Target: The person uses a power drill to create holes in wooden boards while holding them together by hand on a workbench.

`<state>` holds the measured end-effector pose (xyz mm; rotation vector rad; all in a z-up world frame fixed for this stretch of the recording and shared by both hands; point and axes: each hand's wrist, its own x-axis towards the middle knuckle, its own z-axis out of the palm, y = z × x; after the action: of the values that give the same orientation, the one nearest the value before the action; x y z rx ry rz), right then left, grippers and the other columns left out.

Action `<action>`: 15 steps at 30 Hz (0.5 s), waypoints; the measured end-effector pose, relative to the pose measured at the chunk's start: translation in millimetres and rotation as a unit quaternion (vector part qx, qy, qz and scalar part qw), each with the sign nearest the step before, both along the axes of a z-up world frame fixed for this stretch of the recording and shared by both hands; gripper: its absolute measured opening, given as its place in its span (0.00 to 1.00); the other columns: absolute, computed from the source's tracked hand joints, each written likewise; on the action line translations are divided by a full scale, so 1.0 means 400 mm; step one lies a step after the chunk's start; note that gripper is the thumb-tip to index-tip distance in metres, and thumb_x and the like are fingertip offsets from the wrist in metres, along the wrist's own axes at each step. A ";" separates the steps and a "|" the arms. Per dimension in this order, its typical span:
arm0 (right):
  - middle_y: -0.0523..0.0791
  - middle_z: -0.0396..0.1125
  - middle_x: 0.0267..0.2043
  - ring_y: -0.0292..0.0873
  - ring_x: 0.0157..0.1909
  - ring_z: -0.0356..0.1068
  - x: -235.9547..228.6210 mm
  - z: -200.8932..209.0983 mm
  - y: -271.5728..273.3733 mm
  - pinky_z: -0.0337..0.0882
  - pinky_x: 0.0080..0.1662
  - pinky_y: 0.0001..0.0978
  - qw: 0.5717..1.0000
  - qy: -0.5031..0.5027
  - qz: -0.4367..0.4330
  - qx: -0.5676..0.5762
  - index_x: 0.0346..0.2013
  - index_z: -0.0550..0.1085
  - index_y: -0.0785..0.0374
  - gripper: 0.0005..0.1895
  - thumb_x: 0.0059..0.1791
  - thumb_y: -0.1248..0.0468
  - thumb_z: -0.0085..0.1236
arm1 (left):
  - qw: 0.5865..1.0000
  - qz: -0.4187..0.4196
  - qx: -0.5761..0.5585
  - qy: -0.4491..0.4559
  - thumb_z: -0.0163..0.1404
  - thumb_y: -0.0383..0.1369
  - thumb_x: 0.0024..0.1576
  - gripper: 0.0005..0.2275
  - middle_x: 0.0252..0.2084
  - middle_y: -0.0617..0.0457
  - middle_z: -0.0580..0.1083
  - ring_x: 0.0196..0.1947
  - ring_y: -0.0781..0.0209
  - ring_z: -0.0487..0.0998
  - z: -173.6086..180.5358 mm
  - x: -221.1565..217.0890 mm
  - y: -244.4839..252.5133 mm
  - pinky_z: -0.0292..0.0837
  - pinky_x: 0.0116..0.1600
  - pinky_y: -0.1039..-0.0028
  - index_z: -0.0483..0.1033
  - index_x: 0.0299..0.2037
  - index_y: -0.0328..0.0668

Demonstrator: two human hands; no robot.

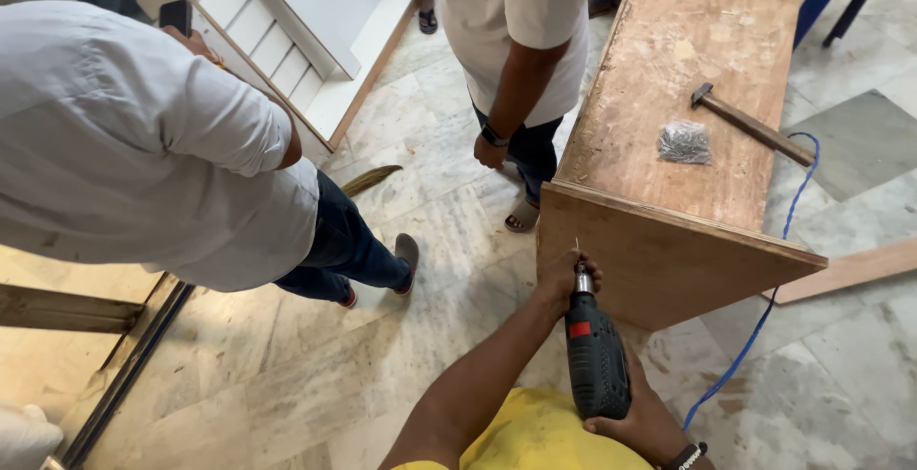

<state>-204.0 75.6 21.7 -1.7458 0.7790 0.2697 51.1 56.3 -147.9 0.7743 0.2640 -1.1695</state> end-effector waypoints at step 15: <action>0.55 0.64 0.62 0.53 0.59 0.71 0.121 -0.060 0.242 0.70 0.57 0.40 0.947 -0.079 -0.229 -0.212 0.75 0.45 0.56 0.73 0.25 0.52 0.81 | 0.995 -0.090 -0.033 -0.030 0.45 0.37 0.66 0.07 0.26 0.51 0.71 0.22 0.57 0.75 -0.007 0.013 -0.027 0.74 0.26 0.68 0.69 0.40 0.45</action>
<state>-155.7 172.5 -2.3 -1.8867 1.1548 -0.3753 56.5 45.5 -150.8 0.7863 0.1075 -1.3158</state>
